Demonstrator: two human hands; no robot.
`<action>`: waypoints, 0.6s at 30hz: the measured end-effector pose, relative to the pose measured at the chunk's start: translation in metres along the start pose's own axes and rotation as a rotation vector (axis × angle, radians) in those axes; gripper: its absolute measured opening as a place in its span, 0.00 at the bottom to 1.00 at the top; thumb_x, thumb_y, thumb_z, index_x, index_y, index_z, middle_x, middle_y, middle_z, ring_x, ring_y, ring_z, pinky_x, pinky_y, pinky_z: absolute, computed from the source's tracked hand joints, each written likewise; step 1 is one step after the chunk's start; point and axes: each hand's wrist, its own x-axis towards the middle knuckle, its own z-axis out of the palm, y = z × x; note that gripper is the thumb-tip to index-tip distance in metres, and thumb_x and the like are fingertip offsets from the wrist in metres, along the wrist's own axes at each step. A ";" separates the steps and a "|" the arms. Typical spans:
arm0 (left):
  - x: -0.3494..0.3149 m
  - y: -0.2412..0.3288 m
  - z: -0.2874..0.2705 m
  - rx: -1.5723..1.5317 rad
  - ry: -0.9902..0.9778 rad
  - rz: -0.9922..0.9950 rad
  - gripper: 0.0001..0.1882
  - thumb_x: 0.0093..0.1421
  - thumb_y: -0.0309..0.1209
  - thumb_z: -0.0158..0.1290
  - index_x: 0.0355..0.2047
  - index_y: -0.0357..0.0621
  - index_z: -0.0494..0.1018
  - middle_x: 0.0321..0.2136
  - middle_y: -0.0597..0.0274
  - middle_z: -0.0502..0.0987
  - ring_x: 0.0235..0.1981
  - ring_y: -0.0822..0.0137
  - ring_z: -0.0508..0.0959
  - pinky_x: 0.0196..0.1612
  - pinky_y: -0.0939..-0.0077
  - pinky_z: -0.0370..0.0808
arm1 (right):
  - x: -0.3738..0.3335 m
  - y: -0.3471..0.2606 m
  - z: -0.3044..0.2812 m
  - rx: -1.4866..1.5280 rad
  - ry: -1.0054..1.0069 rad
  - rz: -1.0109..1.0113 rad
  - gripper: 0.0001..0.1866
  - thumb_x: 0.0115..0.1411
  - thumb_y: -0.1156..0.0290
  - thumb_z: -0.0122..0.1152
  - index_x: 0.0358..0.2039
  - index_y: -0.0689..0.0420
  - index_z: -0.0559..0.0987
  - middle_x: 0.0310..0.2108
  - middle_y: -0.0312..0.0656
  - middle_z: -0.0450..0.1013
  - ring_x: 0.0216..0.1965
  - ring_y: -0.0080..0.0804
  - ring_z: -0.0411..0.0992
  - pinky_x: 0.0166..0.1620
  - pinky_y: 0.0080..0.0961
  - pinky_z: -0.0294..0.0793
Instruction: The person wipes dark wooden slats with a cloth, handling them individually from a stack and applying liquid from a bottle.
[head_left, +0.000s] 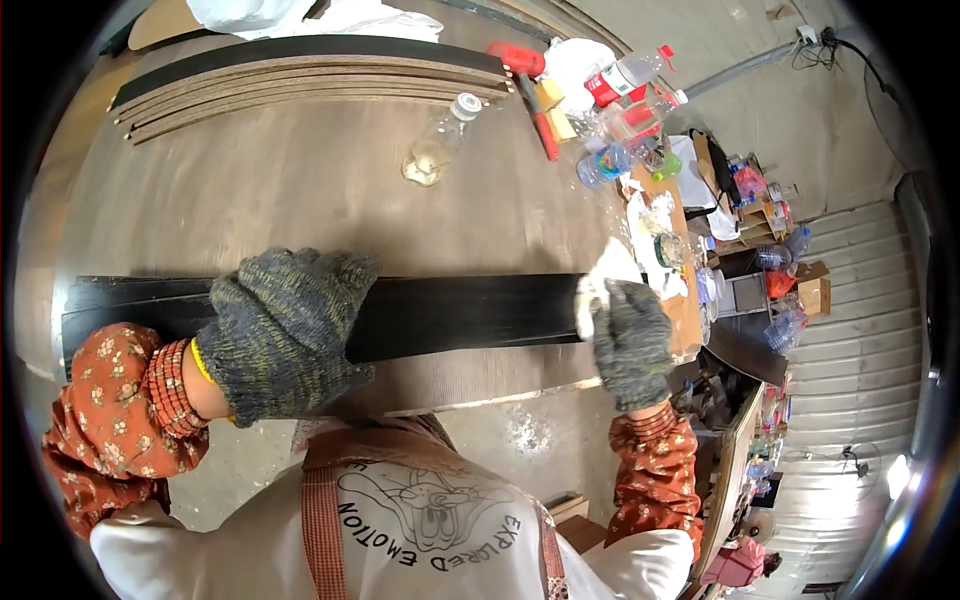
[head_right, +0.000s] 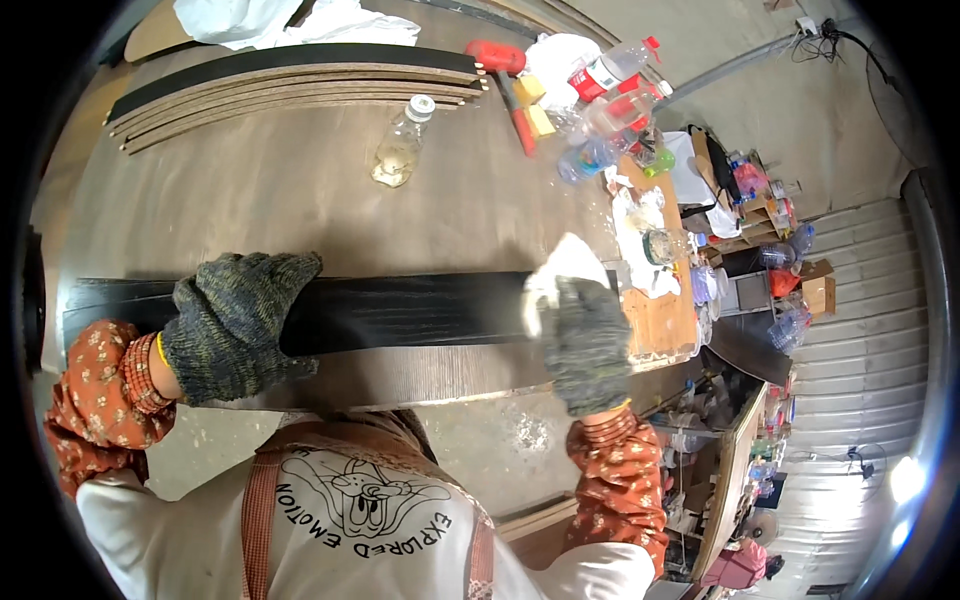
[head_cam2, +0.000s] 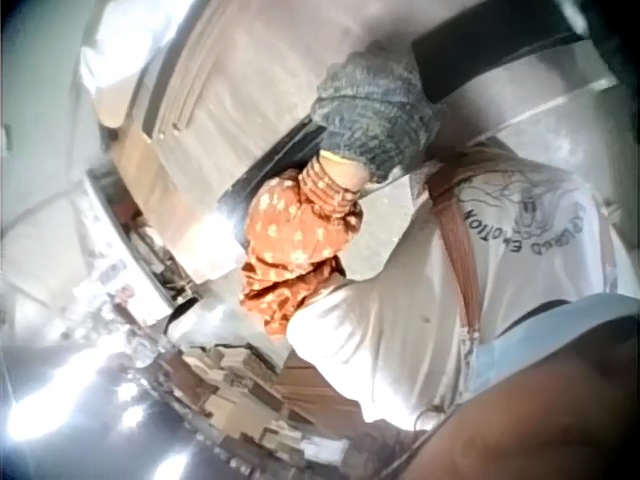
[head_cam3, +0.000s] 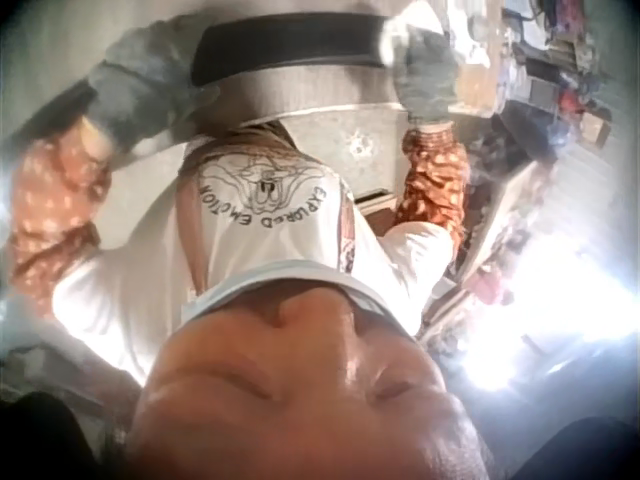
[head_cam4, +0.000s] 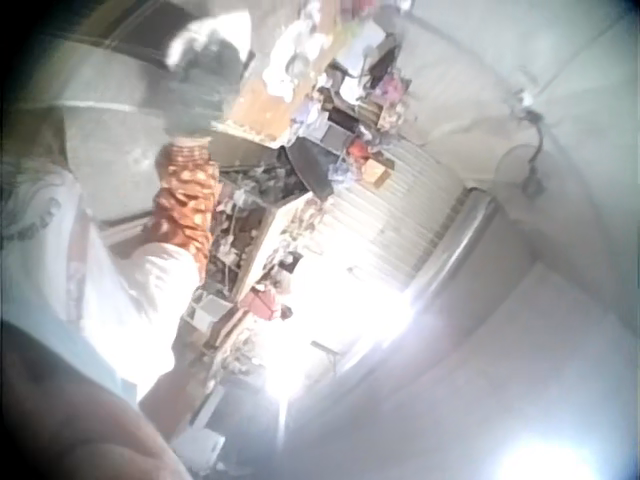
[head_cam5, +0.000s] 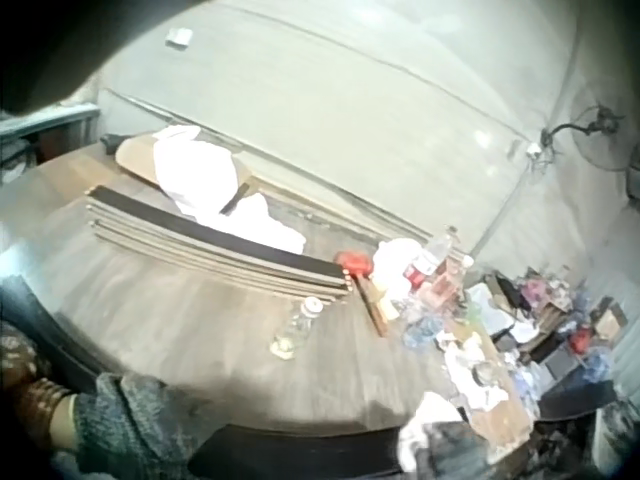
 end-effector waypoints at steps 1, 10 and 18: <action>0.001 0.000 0.000 -0.001 0.010 0.028 0.37 0.45 0.45 0.61 0.52 0.36 0.67 0.41 0.45 0.75 0.40 0.47 0.75 0.44 0.53 0.72 | 0.011 -0.027 0.003 0.072 -0.026 -0.042 0.20 0.57 0.66 0.58 0.49 0.59 0.74 0.46 0.50 0.71 0.46 0.46 0.70 0.48 0.40 0.71; -0.004 -0.007 0.012 -0.018 0.126 0.098 0.39 0.43 0.48 0.62 0.52 0.36 0.67 0.39 0.46 0.76 0.38 0.47 0.76 0.42 0.52 0.73 | 0.030 -0.011 -0.004 -0.055 0.006 -0.559 0.08 0.58 0.72 0.57 0.37 0.58 0.75 0.50 0.47 0.71 0.48 0.48 0.71 0.48 0.45 0.73; 0.002 -0.008 0.011 -0.124 0.059 0.098 0.39 0.43 0.47 0.63 0.53 0.42 0.67 0.40 0.46 0.76 0.41 0.46 0.76 0.44 0.51 0.73 | 0.050 -0.081 -0.001 0.222 -0.048 -0.435 0.14 0.57 0.62 0.58 0.42 0.54 0.77 0.46 0.43 0.71 0.47 0.45 0.70 0.45 0.41 0.72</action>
